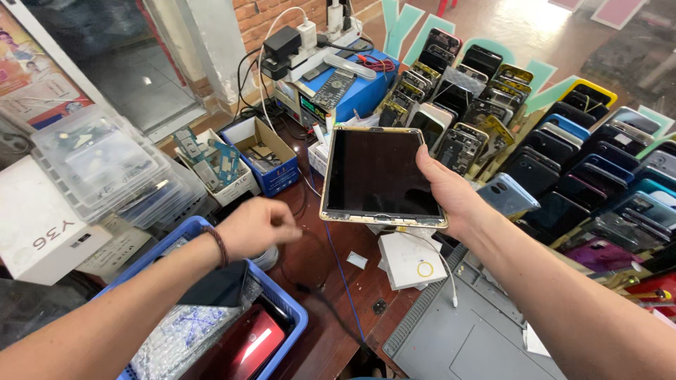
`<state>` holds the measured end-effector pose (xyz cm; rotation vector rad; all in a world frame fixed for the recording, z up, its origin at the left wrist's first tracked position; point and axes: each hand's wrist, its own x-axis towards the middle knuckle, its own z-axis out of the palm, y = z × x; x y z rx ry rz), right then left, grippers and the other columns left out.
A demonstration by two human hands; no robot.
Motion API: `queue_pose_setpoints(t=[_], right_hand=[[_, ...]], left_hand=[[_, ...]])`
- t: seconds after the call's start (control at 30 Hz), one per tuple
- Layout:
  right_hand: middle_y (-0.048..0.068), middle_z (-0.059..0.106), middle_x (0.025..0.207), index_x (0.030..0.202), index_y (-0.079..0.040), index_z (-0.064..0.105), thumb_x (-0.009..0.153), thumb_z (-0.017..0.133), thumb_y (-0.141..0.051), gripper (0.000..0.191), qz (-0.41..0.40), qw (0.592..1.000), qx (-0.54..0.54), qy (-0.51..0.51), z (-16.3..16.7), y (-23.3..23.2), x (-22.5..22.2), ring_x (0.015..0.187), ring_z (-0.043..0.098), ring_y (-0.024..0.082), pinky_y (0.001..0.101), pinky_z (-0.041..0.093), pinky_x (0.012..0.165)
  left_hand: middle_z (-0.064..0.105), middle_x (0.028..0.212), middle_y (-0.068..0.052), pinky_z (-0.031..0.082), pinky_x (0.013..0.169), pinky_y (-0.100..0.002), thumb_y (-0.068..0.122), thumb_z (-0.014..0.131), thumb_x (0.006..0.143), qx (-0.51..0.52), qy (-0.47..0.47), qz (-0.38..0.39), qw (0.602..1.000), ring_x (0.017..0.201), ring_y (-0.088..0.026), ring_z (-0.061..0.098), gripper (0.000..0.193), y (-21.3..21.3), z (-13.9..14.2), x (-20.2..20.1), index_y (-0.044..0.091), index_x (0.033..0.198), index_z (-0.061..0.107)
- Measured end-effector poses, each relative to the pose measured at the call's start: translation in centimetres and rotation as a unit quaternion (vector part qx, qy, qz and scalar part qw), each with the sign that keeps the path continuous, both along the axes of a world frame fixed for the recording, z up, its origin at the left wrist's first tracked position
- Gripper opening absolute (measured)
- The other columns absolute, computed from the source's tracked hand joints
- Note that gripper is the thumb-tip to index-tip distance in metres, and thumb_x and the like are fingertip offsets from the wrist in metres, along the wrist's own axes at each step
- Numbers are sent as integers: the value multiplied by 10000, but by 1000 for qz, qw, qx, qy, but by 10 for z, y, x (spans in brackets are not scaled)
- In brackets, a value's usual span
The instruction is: The person aligns a replacement screen assembly over an opened tablet body and presses it into place along the edges. They then lift the tablet, hold it up, and press around the frame while checking the fitted screen.
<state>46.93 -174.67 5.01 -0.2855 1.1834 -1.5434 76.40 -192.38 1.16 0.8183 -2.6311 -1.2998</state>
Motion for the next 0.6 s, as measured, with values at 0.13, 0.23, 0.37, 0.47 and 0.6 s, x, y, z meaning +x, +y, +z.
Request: queue_pose_setpoints(t=[0.13,0.23,0.37,0.47,0.6], right_hand=[[69,707,1279,1284,-137,656,948,567,-527,523,-22,1000,-7,1,6,15,-14,1115,690,244,429,570,962],[84,705,1286,1275,-130,656,950,564,-541,532,-54,998,3,13,12,32,-29,1128,690,250,426,567,983],[73,701,1315,1296,-137,652,944,575,-539,541,-79,996,-26,27,22,61,-42,1145,682,241,427,561,1003],[60,697,1321,1324,-161,640,929,575,-535,548,-102,994,-31,29,36,87,-53,1141,683,237,438,564,991],[-1,655,1352,1386,-223,582,908,581,-525,565,-123,987,-64,78,50,113,-67,1161,656,205,436,565,984]], left_hand=[[719,866,-83,543,663,-346,229,688,964,335,229,141,903,763,-198,674,183,-29,24,-52,66,950,607],[744,921,-112,630,746,-406,200,598,947,327,293,204,875,834,-257,764,148,-56,42,-82,69,1001,555],[719,968,-143,606,774,-447,263,621,939,320,312,254,858,862,-299,746,212,-58,16,-115,79,1025,558],[747,1054,-105,549,779,-394,435,650,932,305,268,216,888,931,-242,736,432,-31,-31,-153,44,1111,616],[717,1032,-187,552,832,-391,473,861,756,-60,113,182,975,951,-316,715,738,12,-87,-176,-12,1248,601]])
